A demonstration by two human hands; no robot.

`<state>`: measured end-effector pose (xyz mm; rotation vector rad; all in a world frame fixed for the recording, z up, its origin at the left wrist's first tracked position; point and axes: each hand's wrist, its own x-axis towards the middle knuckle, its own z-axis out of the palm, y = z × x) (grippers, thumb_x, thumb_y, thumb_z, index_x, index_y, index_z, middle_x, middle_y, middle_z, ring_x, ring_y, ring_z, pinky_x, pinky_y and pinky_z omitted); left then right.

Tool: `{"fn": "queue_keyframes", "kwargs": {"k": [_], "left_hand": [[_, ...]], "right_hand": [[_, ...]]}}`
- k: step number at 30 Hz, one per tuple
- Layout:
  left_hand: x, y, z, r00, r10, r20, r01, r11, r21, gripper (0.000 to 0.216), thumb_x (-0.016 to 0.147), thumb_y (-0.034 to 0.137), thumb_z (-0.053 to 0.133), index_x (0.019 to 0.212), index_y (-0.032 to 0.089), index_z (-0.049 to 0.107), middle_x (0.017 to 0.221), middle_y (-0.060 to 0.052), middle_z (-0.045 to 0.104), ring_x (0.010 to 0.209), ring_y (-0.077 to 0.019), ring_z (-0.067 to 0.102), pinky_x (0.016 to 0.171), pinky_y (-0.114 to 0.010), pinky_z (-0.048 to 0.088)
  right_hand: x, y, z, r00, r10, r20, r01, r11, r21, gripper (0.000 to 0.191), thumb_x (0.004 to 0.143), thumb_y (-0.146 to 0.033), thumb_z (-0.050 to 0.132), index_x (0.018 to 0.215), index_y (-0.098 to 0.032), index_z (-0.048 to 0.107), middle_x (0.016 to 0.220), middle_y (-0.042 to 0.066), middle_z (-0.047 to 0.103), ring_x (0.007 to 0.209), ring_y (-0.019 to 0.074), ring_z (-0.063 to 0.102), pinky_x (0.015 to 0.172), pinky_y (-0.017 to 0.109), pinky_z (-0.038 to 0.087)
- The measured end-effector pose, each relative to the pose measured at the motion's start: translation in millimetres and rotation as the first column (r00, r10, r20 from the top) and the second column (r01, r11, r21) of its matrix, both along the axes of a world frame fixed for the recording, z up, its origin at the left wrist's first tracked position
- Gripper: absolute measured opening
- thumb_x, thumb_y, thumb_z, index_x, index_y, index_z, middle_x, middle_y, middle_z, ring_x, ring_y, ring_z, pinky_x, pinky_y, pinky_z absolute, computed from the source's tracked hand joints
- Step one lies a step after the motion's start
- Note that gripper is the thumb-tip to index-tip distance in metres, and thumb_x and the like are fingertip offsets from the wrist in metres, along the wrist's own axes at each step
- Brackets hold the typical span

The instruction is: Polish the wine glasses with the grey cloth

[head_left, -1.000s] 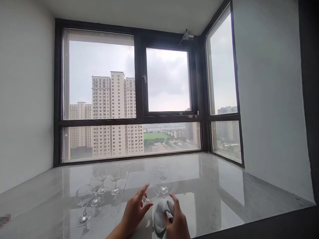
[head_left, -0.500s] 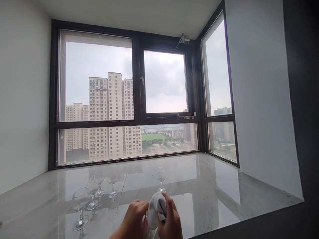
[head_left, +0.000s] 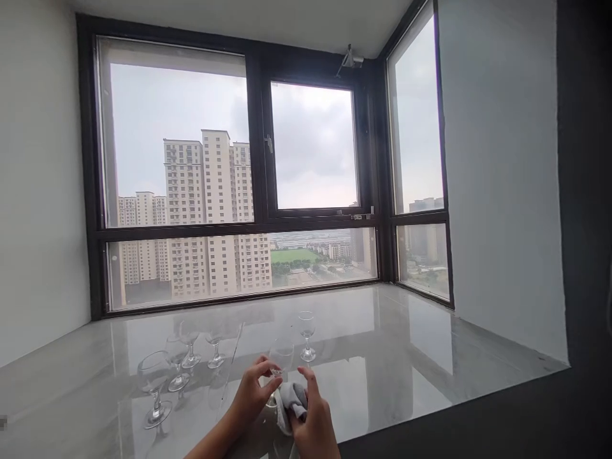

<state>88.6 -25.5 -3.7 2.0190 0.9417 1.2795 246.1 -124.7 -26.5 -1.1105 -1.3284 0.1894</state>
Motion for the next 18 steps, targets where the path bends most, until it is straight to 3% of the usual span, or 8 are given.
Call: {"fn": "queue_keyframes", "kwargs": {"k": [4,8,14,18], "left_hand": [[-2,2,3.8,0.977,0.005,0.213,0.051,0.965,-0.256,0.048,0.066,0.063,0.083,0.08,0.017,0.076,0.067,0.0,0.064,0.063,-0.0147,0.053,0.063,-0.027,0.044],[-2,-6,9.7,0.911,-0.034,0.411,0.242,0.851,-0.465,0.051,0.058,0.057,0.093,0.082,0.016,0.073,0.067,0.003,0.06,0.061,-0.0098,0.051,0.062,-0.022,0.042],[-2,-19,16.1,0.842,-0.191,0.505,0.478,0.698,-0.533,0.046,0.058,0.049,0.095,0.082,0.018,0.071,0.071,0.001,0.062,0.066,-0.0109,0.057,0.069,-0.024,0.047],[-1,-21,14.6,0.881,-0.227,0.415,0.437,0.727,-0.529,0.048,0.057,0.048,0.096,0.085,0.018,0.071,0.073,0.001,0.063,0.067,-0.0111,0.057,0.068,-0.024,0.046]], "right_hand": [[9,-2,-1.4,1.0,0.0,-0.027,-0.001,0.999,-0.043,0.053,0.078,-0.022,0.063,0.13,-0.021,0.061,0.077,0.0,0.071,0.069,0.0189,0.071,0.066,0.025,0.057],[14,-2,-3.5,0.999,-0.028,-0.035,0.026,0.997,-0.073,0.052,0.08,-0.022,0.062,0.132,-0.022,0.061,0.089,0.004,0.076,0.081,0.0216,0.075,0.073,0.027,0.059],[19,2,-11.4,0.996,-0.074,0.042,0.079,0.988,-0.13,0.057,0.08,-0.013,0.054,0.136,-0.022,0.057,0.109,0.008,0.078,0.1,0.0227,0.076,0.081,0.028,0.059],[33,1,-10.8,0.97,-0.144,0.197,0.184,0.961,-0.207,0.064,0.078,-0.002,0.049,0.139,-0.022,0.054,0.12,0.009,0.074,0.11,0.0226,0.072,0.088,0.028,0.056]]}}
